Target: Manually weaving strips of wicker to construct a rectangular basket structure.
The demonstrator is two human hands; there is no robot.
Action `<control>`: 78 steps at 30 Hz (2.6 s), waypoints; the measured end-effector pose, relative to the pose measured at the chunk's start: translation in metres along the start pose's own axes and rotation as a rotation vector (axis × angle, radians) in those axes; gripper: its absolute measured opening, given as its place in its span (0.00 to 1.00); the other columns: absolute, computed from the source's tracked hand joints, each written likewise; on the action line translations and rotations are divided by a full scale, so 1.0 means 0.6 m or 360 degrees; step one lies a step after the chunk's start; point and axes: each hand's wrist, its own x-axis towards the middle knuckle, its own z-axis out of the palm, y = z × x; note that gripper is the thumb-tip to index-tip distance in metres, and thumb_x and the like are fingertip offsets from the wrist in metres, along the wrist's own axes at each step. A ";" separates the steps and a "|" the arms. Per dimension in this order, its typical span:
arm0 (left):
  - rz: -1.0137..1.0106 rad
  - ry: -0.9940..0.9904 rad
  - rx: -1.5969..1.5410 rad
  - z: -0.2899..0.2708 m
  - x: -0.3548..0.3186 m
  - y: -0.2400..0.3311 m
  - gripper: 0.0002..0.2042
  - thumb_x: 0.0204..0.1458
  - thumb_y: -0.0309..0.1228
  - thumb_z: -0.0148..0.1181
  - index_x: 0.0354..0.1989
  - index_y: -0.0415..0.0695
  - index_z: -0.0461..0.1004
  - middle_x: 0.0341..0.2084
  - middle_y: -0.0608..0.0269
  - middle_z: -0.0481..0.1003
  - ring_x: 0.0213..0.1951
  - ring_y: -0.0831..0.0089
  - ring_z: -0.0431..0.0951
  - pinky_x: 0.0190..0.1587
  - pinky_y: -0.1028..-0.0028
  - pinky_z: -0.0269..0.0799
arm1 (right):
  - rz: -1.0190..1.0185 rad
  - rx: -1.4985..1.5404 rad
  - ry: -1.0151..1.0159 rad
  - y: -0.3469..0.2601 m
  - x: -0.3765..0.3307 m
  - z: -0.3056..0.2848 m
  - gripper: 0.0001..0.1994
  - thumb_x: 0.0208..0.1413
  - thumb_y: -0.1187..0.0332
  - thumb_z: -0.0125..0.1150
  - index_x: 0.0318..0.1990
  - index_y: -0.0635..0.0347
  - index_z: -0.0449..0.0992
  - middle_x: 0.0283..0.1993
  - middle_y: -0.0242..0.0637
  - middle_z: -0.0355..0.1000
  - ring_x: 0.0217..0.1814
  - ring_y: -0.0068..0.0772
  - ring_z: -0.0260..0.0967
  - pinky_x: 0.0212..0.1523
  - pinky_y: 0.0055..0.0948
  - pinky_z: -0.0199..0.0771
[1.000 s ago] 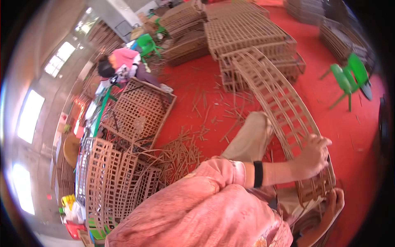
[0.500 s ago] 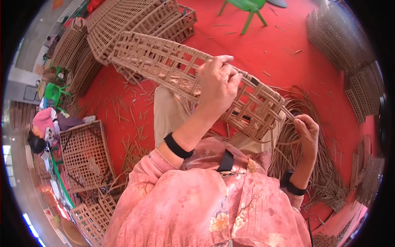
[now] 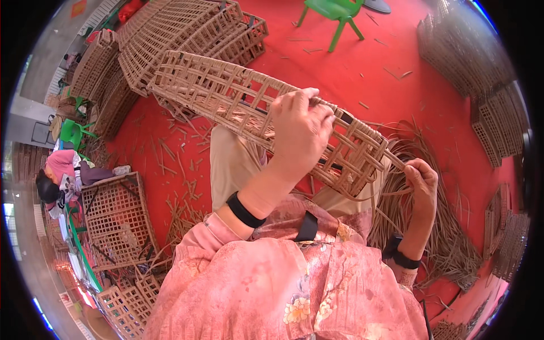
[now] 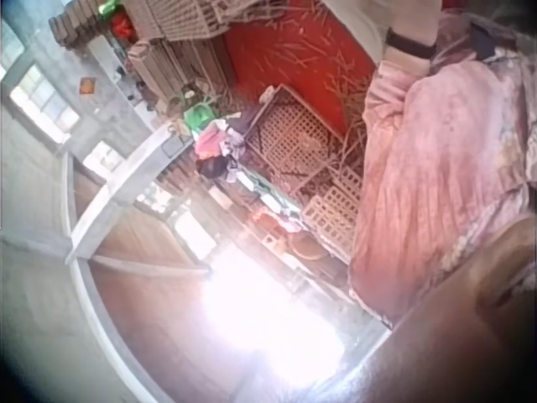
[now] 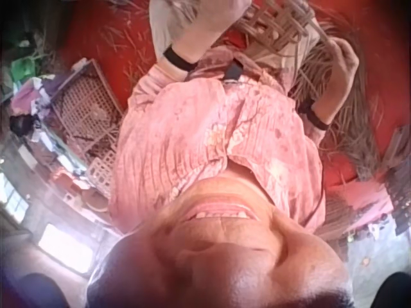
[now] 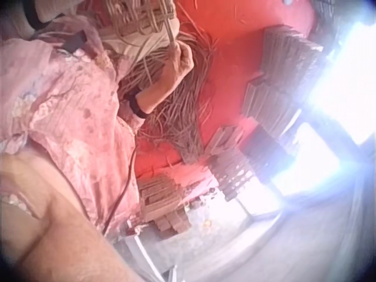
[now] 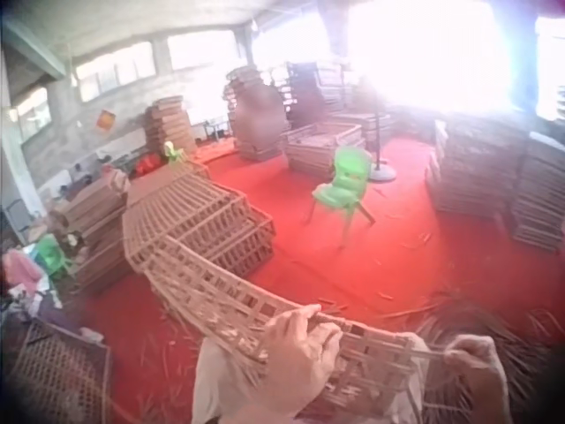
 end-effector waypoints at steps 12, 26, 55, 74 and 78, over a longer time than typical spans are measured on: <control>0.0151 0.0012 0.0258 -0.006 -0.002 -0.013 0.06 0.47 0.29 0.68 0.34 0.47 0.81 0.47 0.60 0.73 0.50 0.59 0.71 0.55 0.57 0.61 | -0.0046 -0.0020 0.0006 -0.028 0.011 0.032 0.07 0.59 0.68 0.66 0.35 0.63 0.80 0.25 0.18 0.62 0.26 0.11 0.54 0.27 0.17 0.53; 0.0089 -0.0184 0.0299 -0.022 0.001 -0.043 0.10 0.54 0.35 0.62 0.32 0.40 0.81 0.58 0.50 0.70 0.62 0.57 0.66 0.63 0.56 0.54 | -0.0093 -0.0148 0.0073 -0.010 0.014 0.055 0.07 0.59 0.68 0.66 0.35 0.63 0.79 0.25 0.18 0.62 0.26 0.10 0.54 0.27 0.17 0.53; -0.0340 -0.0388 0.0012 -0.104 0.155 -0.446 0.14 0.58 0.44 0.59 0.36 0.44 0.80 0.31 0.58 0.82 0.42 0.55 0.80 0.49 0.56 0.72 | -0.0101 -0.0021 0.0592 -0.005 -0.054 0.234 0.33 0.58 0.63 0.66 0.66 0.67 0.58 0.57 0.45 0.66 0.61 0.39 0.64 0.61 0.36 0.63; 0.0440 0.0137 0.0853 0.030 0.181 -0.464 0.09 0.51 0.38 0.53 0.23 0.54 0.77 0.28 0.63 0.74 0.30 0.60 0.77 0.34 0.50 0.67 | -0.0085 0.0345 0.0192 -0.015 0.066 0.118 0.20 0.56 0.69 0.59 0.55 0.65 0.72 0.44 0.33 0.73 0.44 0.24 0.69 0.48 0.26 0.69; 0.0079 -0.0037 0.0844 0.067 0.176 -0.419 0.09 0.50 0.36 0.53 0.22 0.55 0.77 0.28 0.65 0.73 0.33 0.62 0.77 0.42 0.50 0.62 | -0.0057 0.0509 -0.0060 -0.006 0.198 0.060 0.19 0.55 0.71 0.57 0.55 0.65 0.72 0.44 0.33 0.73 0.45 0.26 0.70 0.48 0.29 0.71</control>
